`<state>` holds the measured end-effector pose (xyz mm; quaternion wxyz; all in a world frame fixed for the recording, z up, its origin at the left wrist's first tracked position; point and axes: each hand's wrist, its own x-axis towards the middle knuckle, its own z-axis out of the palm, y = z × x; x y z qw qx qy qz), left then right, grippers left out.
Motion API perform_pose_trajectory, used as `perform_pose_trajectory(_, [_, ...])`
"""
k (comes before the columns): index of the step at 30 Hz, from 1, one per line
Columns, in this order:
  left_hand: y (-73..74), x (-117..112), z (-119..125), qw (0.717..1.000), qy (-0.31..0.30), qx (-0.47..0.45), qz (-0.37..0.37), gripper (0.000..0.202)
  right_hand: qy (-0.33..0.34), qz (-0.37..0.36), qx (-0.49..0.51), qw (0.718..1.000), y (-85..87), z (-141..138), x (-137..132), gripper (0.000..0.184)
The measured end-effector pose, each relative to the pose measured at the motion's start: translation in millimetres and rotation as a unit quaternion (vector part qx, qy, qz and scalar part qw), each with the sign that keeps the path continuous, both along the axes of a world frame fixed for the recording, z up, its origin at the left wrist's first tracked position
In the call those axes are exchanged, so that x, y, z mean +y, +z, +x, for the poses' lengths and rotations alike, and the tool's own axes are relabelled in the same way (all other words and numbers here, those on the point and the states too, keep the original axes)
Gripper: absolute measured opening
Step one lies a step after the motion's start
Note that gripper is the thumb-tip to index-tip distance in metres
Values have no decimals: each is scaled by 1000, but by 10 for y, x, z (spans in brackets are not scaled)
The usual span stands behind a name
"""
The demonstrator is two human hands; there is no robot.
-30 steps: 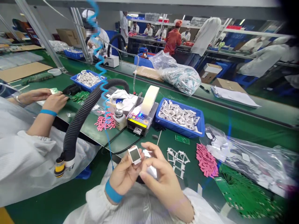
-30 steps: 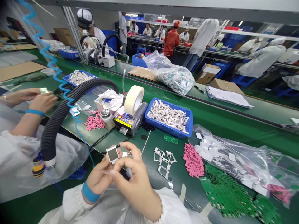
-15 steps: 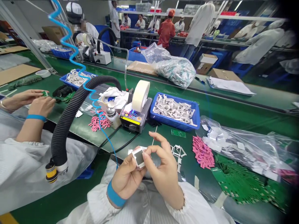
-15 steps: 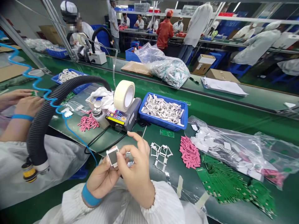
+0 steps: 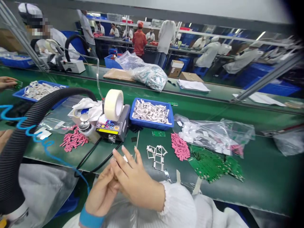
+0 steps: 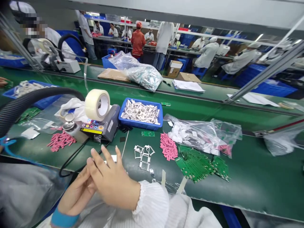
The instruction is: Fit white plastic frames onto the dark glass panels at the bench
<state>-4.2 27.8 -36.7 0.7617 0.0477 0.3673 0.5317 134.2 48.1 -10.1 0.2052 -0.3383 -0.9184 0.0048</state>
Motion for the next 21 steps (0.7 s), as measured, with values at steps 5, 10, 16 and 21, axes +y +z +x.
perform_pose_trajectory(5, [42,-21,66,987,-133,28,82,21,-18,-51,196,979,46,241,26,12])
perform_pose_trajectory(10, [-4,-4,244,987,-139,-63,57,17,32,8,322,946,24,324,70,12])
perform_pose_trajectory(16, [-26,88,415,979,-88,-167,-79,27,133,143,291,937,-77,429,37,16])
perform_pose_trajectory(21, [-35,182,435,991,-54,-97,-75,33,-47,-6,161,986,-157,758,311,16])
